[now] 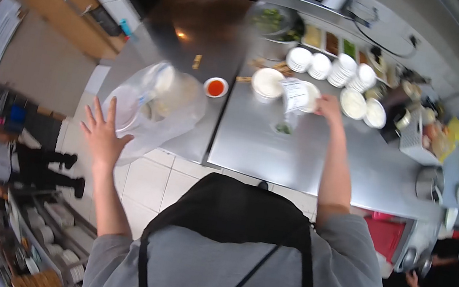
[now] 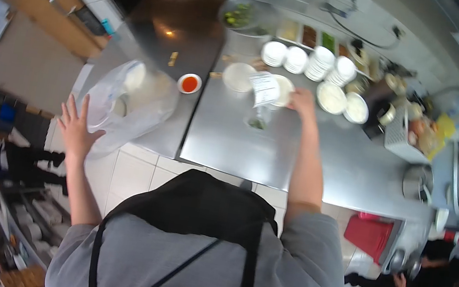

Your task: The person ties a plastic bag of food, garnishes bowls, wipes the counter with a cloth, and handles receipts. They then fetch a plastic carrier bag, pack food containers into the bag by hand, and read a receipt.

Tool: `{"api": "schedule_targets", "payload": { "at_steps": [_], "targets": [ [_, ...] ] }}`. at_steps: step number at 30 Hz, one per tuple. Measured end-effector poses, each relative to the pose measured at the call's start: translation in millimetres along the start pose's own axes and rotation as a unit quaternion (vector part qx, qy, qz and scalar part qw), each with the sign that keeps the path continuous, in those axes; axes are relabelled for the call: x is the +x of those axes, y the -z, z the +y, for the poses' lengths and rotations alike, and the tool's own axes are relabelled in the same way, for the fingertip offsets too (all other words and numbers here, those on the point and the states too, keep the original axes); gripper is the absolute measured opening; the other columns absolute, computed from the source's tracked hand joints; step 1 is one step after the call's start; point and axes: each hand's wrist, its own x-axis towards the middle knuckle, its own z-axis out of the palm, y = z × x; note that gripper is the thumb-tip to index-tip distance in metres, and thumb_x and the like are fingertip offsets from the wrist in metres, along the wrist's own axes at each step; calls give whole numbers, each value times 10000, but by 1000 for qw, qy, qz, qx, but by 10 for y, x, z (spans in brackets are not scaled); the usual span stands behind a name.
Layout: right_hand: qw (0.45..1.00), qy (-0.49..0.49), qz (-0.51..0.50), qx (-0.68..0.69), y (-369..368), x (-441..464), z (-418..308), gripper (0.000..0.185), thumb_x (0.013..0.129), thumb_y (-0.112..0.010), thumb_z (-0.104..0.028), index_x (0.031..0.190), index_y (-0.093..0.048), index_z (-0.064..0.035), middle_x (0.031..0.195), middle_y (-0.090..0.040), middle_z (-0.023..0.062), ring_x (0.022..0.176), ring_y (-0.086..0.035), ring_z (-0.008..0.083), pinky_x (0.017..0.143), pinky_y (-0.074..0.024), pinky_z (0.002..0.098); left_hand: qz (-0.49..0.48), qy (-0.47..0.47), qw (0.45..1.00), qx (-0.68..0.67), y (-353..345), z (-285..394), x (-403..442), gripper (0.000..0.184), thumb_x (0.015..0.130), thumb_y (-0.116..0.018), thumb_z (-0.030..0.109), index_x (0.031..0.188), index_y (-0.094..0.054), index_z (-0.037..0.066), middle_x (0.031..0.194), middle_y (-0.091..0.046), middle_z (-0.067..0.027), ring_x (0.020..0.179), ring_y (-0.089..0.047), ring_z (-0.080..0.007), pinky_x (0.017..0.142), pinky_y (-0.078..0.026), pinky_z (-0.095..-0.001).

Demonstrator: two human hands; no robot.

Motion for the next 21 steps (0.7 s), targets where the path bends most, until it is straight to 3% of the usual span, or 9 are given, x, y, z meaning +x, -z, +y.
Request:
{"api": "schedule_targets", "payload": {
  "at_steps": [1, 4, 6, 10, 12, 13, 15, 17, 21],
  "targets": [
    [1000, 2, 25, 8, 111, -50, -125, 179, 702, -545, -128, 797, -582, 20, 655, -574, 63, 569, -562, 134, 466, -464, 262, -19, 50, 998, 22, -47, -28, -87, 882, 548, -744, 257, 1301, -287, 229, 1358, -210, -151, 1235, -223, -353, 948, -228, -555],
    [939, 133, 197, -248, 620, 245, -7, 224, 750, -496, -185, 881, -562, -15, 760, -591, 189, 747, -572, 359, 639, -444, 421, -40, 135, 990, 27, -369, -278, -329, 817, 588, -705, 192, 1294, -296, 234, 1252, -356, -171, 1137, -359, -349, 911, -289, -518],
    [917, 148, 269, -253, 854, -249, -929, 254, 786, -500, -188, 962, -554, -14, 799, -606, 172, 702, -596, 285, 614, -460, 371, -38, 153, 987, 6, -396, -432, -379, 768, 615, -678, 149, 1285, -313, 230, 1166, -463, -180, 1053, -459, -348, 878, -348, -478],
    [947, 292, 92, 94, 604, -798, -2247, 284, 823, -511, -172, 1027, -534, 24, 779, -603, 44, 676, -551, 75, 574, -441, 198, 82, 204, 956, -195, -375, -774, -233, 612, 676, -543, 16, 1244, -372, 167, 764, -608, -113, 561, -557, -245, 545, -447, -313],
    [930, 307, -76, 188, 79, -947, -2763, 315, 810, -535, -189, 1045, -526, 21, 811, -606, 38, 665, -553, 77, 571, -433, 193, 73, 161, 736, -654, -289, -966, -6, 613, 665, -500, -22, 1250, -338, 68, 858, -610, -161, 518, -533, -174, 498, -449, -295],
    [921, 291, -145, 216, -277, -1033, -3003, 327, 787, -564, -205, 1041, -538, 0, 814, -604, 34, 639, -540, 72, 558, -427, 197, 76, 163, 735, -654, -211, -1021, 99, 613, 665, -500, -22, 1250, -338, 68, 858, -610, -161, 518, -533, -174, 498, -449, -295],
    [900, 291, -269, 184, -1086, -1255, -3445, 259, 762, -566, -200, 947, -593, -21, 749, -599, 30, 598, -534, 84, 544, -426, 212, 107, 71, 592, -796, -26, -1066, 274, 638, 652, -454, -33, 1266, -288, 21, 990, -563, -224, 465, -476, -105, 458, -425, -231],
    [860, 282, -403, 135, -1929, -1256, -3673, 225, 740, -545, -127, 906, -594, 17, 724, -605, 61, 593, -567, 104, 571, -456, 215, 103, 53, 581, -806, 89, -1124, 376, 641, 657, -438, -26, 1275, -276, 26, 1061, -513, -254, 442, -433, -81, 441, -402, -201],
    [879, 281, -380, -66, -3397, -1255, -3772, 195, 691, -529, -72, 800, -592, 77, 651, -610, 158, 549, -617, 188, 527, -498, 283, 85, 13, 583, -808, 280, -1163, 432, 648, 666, -421, -18, 1291, -258, 35, 1141, -435, -312, 417, -377, -36, 404, -356, -157]
  ]
}}
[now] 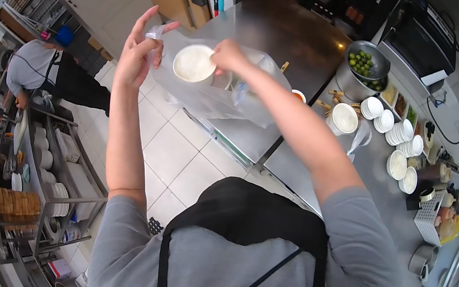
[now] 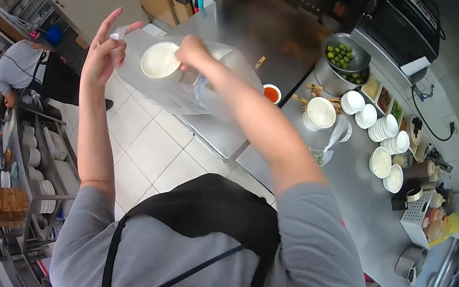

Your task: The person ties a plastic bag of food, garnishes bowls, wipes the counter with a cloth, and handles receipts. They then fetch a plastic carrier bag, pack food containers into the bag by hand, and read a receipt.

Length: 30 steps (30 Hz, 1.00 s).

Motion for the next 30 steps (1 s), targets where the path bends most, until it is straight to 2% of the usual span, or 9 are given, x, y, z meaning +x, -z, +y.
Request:
{"api": "schedule_targets", "payload": {
  "at_steps": [5, 9, 11, 14, 15, 16, 20, 22, 30],
  "targets": [
    [992, 12, 12, -124, 236, -171, -117, 212, 701, -551, -164, 762, -619, 28, 690, -617, 152, 645, -618, 241, 650, -489, 329, -22, 21, 997, 65, -5, 56, -85, 522, 734, -431, 15, 1248, -339, 11, 1097, -493, -273, 417, -349, -12, 407, -333, -137],
    [965, 53, 180, -184, 1228, -797, 426, 172, 704, -584, -275, 790, -654, -143, 821, -619, 99, 786, -584, 272, 701, -462, 366, 17, 35, 969, 245, -13, 76, -215, 358, 776, -526, 54, 1129, -486, 12, 1013, -577, -114, 500, -414, -34, 463, -357, -158],
    [924, -2, 166, -345, 1750, -1085, 1243, 209, 727, -522, -256, 775, -641, -91, 849, -605, 119, 805, -571, 303, 681, -464, 374, 145, -156, 865, 455, -66, -63, -331, 262, 761, -562, 46, 1022, -560, 28, 915, -598, -76, 561, -479, -94, 538, -414, -220],
    [859, -176, 249, -412, 1954, -1627, 2529, 221, 747, -444, -119, 789, -597, 35, 891, -580, 202, 836, -558, 325, 730, -445, 382, 139, -347, 795, 477, -520, -82, -541, 119, 737, -560, 28, 843, -579, -23, 791, -595, -95, 628, -547, -226, 646, -445, -322],
    [863, -265, 235, -362, 2012, -1569, 3231, 193, 730, -458, -90, 838, -588, 4, 955, -571, 170, 916, -536, 310, 785, -425, 392, 94, -242, 832, 490, -694, -199, -621, 95, 724, -547, 7, 807, -579, -23, 781, -594, -121, 644, -554, -269, 646, -446, -336],
    [883, -199, 201, -375, 2081, -1728, 3338, 206, 724, -447, -88, 839, -597, -7, 937, -579, 174, 886, -547, 316, 763, -435, 384, 53, -131, 855, 498, -783, -413, -697, 76, 710, -535, -13, 772, -578, -24, 771, -592, -147, 660, -562, -312, 647, -447, -351],
    [908, -174, 180, -336, 1871, -1980, 3102, 228, 711, -447, -95, 861, -612, -49, 882, -599, 166, 844, -563, 327, 740, -443, 384, -119, -13, 733, 670, -752, -1267, -455, 124, 646, -496, -59, 737, -577, -39, 768, -584, -173, 726, -556, -348, 681, -450, -398],
    [888, -235, 277, -280, 1821, -2018, 2924, 224, 719, -459, -89, 880, -610, -49, 853, -602, 172, 829, -566, 334, 728, -442, 389, -74, -184, 779, 595, -808, -1561, -319, 152, 634, -517, -23, 778, -561, -46, 857, -579, -162, 792, -544, -334, 712, -454, -379],
    [887, -85, 368, -266, 2154, -2100, 1942, 216, 762, -454, -86, 921, -598, -62, 849, -598, 186, 820, -574, 330, 730, -446, 384, -113, -197, 764, 604, -954, -2159, 61, 321, 603, -586, 4, 921, -541, 18, 902, -542, -157, 841, -501, -323, 711, -424, -385]
  ]
}}
